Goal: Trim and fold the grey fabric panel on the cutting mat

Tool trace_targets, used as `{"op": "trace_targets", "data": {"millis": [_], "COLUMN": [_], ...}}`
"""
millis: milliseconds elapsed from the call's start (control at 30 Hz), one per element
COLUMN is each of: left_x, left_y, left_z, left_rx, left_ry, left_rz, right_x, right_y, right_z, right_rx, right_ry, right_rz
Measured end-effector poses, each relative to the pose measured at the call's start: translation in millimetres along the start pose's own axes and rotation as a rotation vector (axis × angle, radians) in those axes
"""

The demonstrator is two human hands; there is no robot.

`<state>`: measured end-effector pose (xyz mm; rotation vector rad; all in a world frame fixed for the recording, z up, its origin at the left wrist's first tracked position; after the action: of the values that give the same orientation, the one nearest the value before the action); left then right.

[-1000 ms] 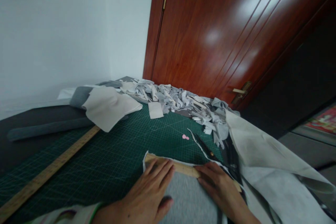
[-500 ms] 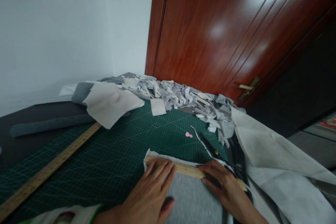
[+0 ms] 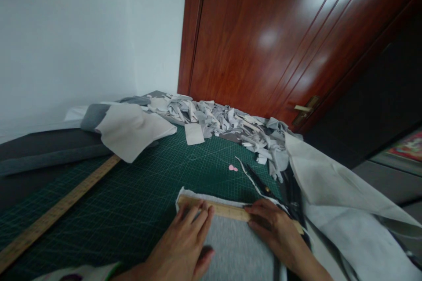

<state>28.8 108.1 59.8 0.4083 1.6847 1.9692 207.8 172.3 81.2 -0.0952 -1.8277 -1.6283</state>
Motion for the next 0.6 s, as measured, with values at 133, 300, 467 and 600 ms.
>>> {"op": "trace_targets", "data": {"millis": [133,300,467,600], "left_x": [0.4,1.1,4.2,7.1], "left_y": [-1.1,0.9,-2.0,0.2], "left_z": [-1.8,-1.5,1.5,2.4], "left_rx": [-0.054,-0.033,0.036,0.012], "left_ry": [-0.02,-0.026,-0.012,0.004], "left_rz": [0.029,0.021,0.008,-0.051], "right_x": [1.3,6.6,-35.5,-69.1], "right_y": [0.8,20.6,66.1,59.3], "right_z": [-0.2,3.8,32.3,50.8], "right_rx": [-0.02,0.034,-0.159,-0.1], "right_ry": [-0.01,0.055,-0.066,-0.16], "right_rz": [0.026,0.061,-0.211,-0.318]}}
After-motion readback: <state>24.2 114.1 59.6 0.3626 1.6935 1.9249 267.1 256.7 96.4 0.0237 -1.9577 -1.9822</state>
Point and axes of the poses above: each hand's wrist, its own z-axis towards the middle knuckle, its own y-axis out of the back of the hand, x = y × z, the point moved 9 cm from there along z, towards the middle knuckle
